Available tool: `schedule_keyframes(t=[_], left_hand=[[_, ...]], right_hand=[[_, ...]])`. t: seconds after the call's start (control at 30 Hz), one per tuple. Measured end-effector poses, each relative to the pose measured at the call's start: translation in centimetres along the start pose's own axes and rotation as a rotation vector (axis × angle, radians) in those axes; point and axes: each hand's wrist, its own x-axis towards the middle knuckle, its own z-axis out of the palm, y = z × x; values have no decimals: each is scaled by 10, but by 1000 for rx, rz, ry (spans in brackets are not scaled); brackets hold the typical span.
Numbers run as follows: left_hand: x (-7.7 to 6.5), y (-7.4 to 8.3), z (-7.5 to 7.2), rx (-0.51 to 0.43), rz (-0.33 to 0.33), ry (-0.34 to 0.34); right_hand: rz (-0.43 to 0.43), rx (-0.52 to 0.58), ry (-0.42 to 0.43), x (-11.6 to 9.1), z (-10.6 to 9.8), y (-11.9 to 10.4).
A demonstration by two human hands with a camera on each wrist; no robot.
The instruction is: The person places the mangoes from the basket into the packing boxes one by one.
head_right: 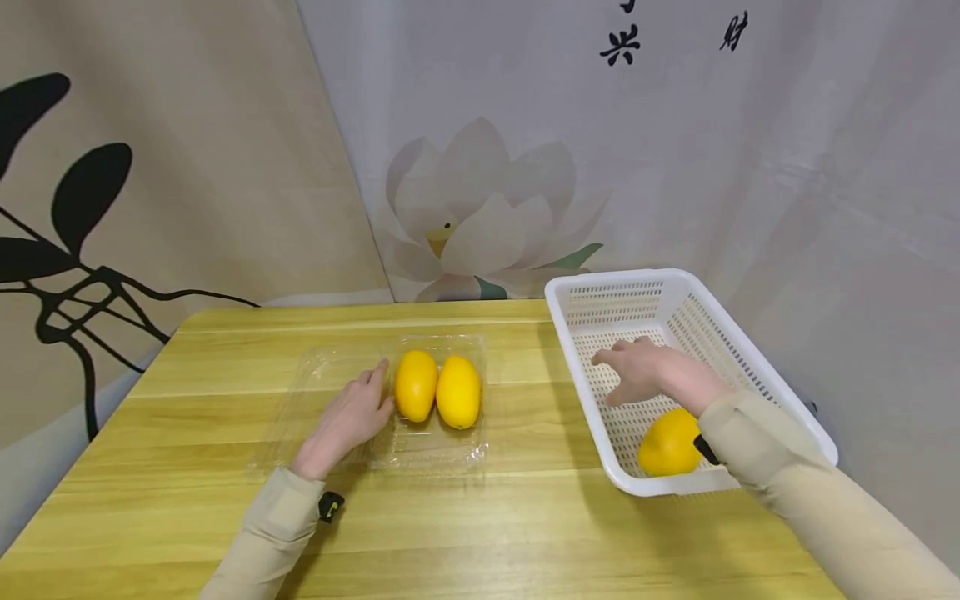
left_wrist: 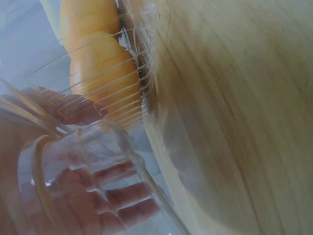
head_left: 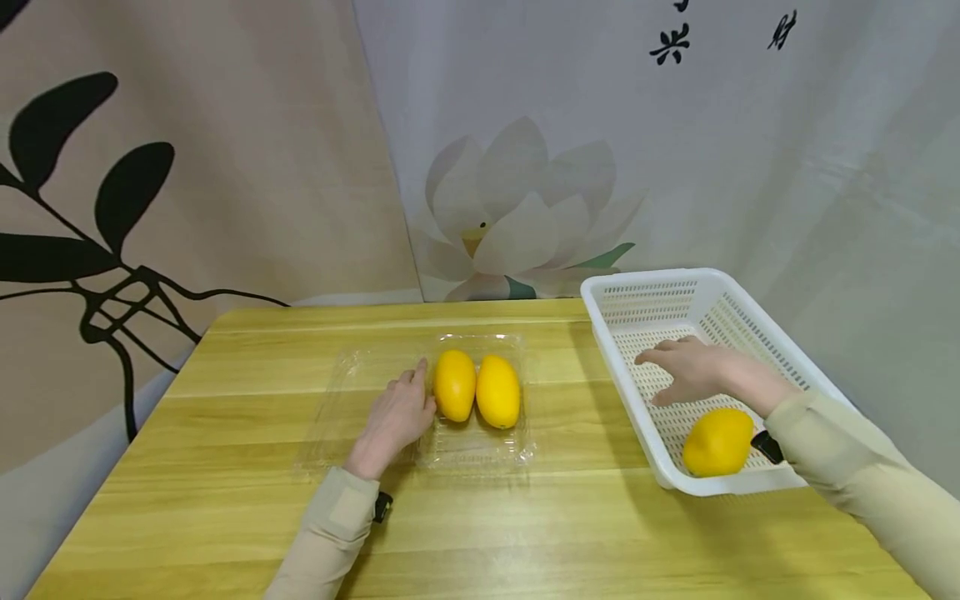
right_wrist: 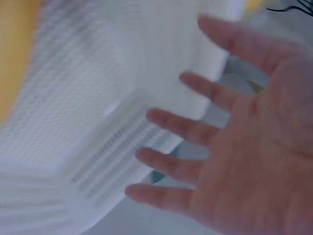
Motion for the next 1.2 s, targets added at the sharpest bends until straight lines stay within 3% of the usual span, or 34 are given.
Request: schedule_keyframes(t=[0.2,0.47,0.8,1.2], left_hand=[[0,1,1,-2,6,-1],[0,2,0,-9,10,0],[0,2,0,0,10,0],[0,1,0,-8,17,7]], right_hand=[[36,18,-223,-9,19,23],[91,54,-357,-14,34,38],[94,-50,-394,-10,41,40],[150,-18,-419,-4,48,39]])
